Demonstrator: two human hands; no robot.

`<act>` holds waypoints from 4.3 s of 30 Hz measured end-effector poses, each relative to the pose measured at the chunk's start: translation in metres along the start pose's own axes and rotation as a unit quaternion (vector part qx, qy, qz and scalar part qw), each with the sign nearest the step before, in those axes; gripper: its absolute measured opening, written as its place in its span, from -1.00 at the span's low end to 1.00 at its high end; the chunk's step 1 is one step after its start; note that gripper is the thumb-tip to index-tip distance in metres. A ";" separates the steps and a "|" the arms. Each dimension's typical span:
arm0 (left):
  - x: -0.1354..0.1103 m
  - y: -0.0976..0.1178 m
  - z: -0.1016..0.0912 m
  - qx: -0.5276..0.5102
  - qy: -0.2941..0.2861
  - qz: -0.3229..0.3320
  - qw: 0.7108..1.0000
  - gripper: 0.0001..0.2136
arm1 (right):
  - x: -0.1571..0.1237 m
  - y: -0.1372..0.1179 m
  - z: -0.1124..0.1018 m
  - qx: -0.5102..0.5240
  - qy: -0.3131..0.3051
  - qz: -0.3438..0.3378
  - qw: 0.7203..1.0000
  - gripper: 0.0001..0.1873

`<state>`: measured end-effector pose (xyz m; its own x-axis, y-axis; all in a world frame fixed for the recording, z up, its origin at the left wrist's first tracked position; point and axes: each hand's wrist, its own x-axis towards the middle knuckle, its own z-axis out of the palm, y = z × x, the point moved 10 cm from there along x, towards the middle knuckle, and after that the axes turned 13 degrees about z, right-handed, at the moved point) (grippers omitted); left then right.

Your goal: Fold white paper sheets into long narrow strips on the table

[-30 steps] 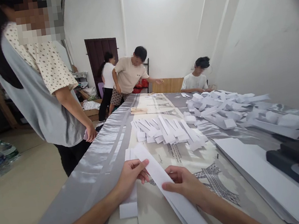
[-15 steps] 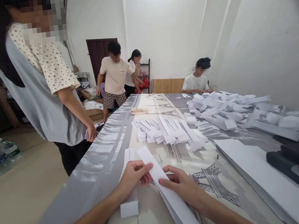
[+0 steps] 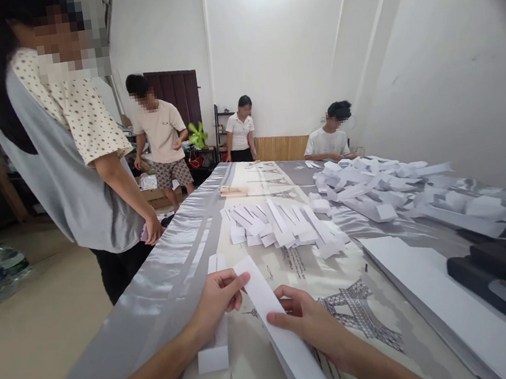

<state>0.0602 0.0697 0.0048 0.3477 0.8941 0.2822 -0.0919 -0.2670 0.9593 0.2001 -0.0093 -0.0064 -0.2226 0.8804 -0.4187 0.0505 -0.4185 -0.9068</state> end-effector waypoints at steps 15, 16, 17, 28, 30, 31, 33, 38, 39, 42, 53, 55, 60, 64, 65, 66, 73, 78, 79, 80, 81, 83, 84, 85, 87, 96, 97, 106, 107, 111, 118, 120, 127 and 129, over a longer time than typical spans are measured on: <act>-0.005 -0.018 0.008 0.039 -0.025 -0.067 0.997 -0.49 | 0.010 0.000 -0.006 -0.050 0.042 -0.100 0.993 -0.46; -0.005 -0.020 0.008 0.057 -0.032 -0.069 0.995 -0.49 | 0.010 0.001 -0.007 -0.076 0.059 -0.108 0.989 -0.44; -0.004 -0.021 0.007 0.076 -0.040 -0.072 0.994 -0.48 | 0.009 0.001 -0.008 -0.109 0.076 -0.121 0.984 -0.42; -0.004 -0.012 -0.006 0.318 -0.095 -0.044 0.942 -0.60 | -0.014 -0.017 0.015 -0.440 0.156 -0.264 0.844 -0.59; -0.005 -0.004 -0.008 0.372 -0.082 -0.019 0.924 -0.63 | -0.013 -0.014 0.020 -0.468 0.140 -0.274 0.829 -0.55; -0.006 -0.001 -0.009 0.399 -0.076 -0.011 0.914 -0.64 | -0.011 -0.011 0.022 -0.476 0.128 -0.273 0.826 -0.53; -0.007 0.004 -0.010 0.452 -0.078 -0.003 0.889 -0.67 | -0.007 -0.006 0.025 -0.488 0.108 -0.261 0.826 -0.48; -0.006 0.004 -0.009 0.489 -0.120 0.005 0.864 -0.71 | -0.003 0.003 0.030 -0.517 0.094 -0.247 0.814 -0.39; -0.005 0.003 -0.009 0.480 -0.127 0.005 0.868 -0.70 | -0.004 0.003 0.031 -0.520 0.094 -0.252 0.811 -0.39; -0.004 -0.004 -0.014 0.461 -0.144 -0.003 0.875 -0.70 | -0.007 0.000 0.033 -0.519 0.097 -0.267 0.806 -0.42; 0.000 0.003 -0.015 0.417 -0.154 0.017 0.896 -0.68 | -0.005 0.000 0.032 -0.527 0.106 -0.261 0.802 -0.44; 0.001 0.002 -0.015 0.406 -0.155 0.022 0.900 -0.69 | -0.004 0.001 0.032 -0.531 0.106 -0.256 0.801 -0.44; 0.003 0.002 -0.015 0.410 -0.154 0.025 0.899 -0.69 | -0.003 0.002 0.033 -0.542 0.109 -0.248 0.795 -0.45; 0.003 0.000 -0.017 0.397 -0.147 0.024 0.906 -0.69 | -0.004 0.000 0.034 -0.538 0.113 -0.254 0.796 -0.46; 0.004 -0.002 -0.018 0.395 -0.146 0.021 0.907 -0.69 | -0.004 0.000 0.034 -0.536 0.113 -0.255 0.797 -0.46; 0.004 -0.004 -0.019 0.394 -0.143 0.018 0.908 -0.68 | -0.004 -0.001 0.034 -0.533 0.113 -0.256 0.798 -0.46; 0.005 -0.009 -0.020 0.381 -0.133 0.016 0.915 -0.67 | -0.004 -0.001 0.034 -0.521 0.121 -0.259 0.804 -0.46; 0.006 -0.009 -0.020 0.376 -0.139 0.018 0.916 -0.68 | -0.002 0.000 0.035 -0.532 0.118 -0.243 0.803 -0.47; 0.006 -0.010 -0.019 0.375 -0.143 0.015 0.916 -0.69 | -0.002 0.001 0.035 -0.534 0.118 -0.241 0.802 -0.48; 0.006 -0.010 -0.019 0.373 -0.146 0.012 0.916 -0.69 | -0.002 0.001 0.035 -0.535 0.119 -0.239 0.801 -0.48; 0.006 -0.011 -0.019 0.371 -0.150 0.010 0.916 -0.69 | -0.002 0.001 0.035 -0.536 0.120 -0.238 0.801 -0.48; 0.006 -0.010 -0.019 0.370 -0.153 0.007 0.916 -0.70 | -0.002 0.001 0.035 -0.536 0.123 -0.238 0.801 -0.48; 0.006 -0.010 -0.019 0.370 -0.152 0.006 0.916 -0.70 | -0.003 0.001 0.035 -0.536 0.124 -0.240 0.800 -0.48; 0.005 -0.010 -0.019 0.371 -0.152 0.006 0.916 -0.70 | -0.003 0.001 0.035 -0.537 0.127 -0.242 0.798 -0.48; 0.005 -0.008 -0.018 0.373 -0.152 0.005 0.915 -0.70 | -0.003 0.001 0.036 -0.540 0.130 -0.246 0.794 -0.48; 0.006 -0.012 -0.020 0.394 -0.151 0.010 0.907 -0.69 | -0.004 0.001 0.036 -0.543 0.137 -0.271 0.783 -0.48; 0.006 -0.013 -0.021 0.396 -0.148 0.014 0.906 -0.69 | -0.004 0.001 0.036 -0.545 0.137 -0.270 0.782 -0.48; 0.005 -0.011 -0.020 0.391 -0.148 0.013 0.909 -0.71 | -0.006 -0.001 0.038 -0.552 0.136 -0.264 0.779 -0.51; 0.005 -0.010 -0.020 0.390 -0.148 0.012 0.909 -0.71 | -0.006 -0.001 0.038 -0.553 0.136 -0.263 0.779 -0.51; 0.005 -0.008 -0.019 0.393 -0.154 0.017 0.907 -0.71 | -0.005 -0.001 0.038 -0.556 0.135 -0.261 0.778 -0.50; 0.005 -0.010 -0.019 0.385 -0.157 0.019 0.909 -0.71 | -0.005 -0.001 0.039 -0.562 0.130 -0.261 0.774 -0.50; 0.005 -0.009 -0.018 0.385 -0.160 0.018 0.909 -0.72 | -0.006 -0.001 0.038 -0.560 0.133 -0.263 0.774 -0.51; 0.004 -0.004 -0.014 0.407 -0.170 0.031 0.897 -0.77 | -0.006 0.000 0.039 -0.560 0.138 -0.268 0.772 -0.50; 0.002 0.006 -0.006 0.413 -0.184 0.074 0.889 -0.81 | -0.007 0.000 0.039 -0.561 0.139 -0.271 0.769 -0.50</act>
<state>0.0546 0.0724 0.0114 0.6848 0.6893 0.2364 0.5009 -0.6809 0.5343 0.1633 -0.0237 -0.0013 -0.2980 0.9366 0.1844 0.8676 0.3463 -0.3569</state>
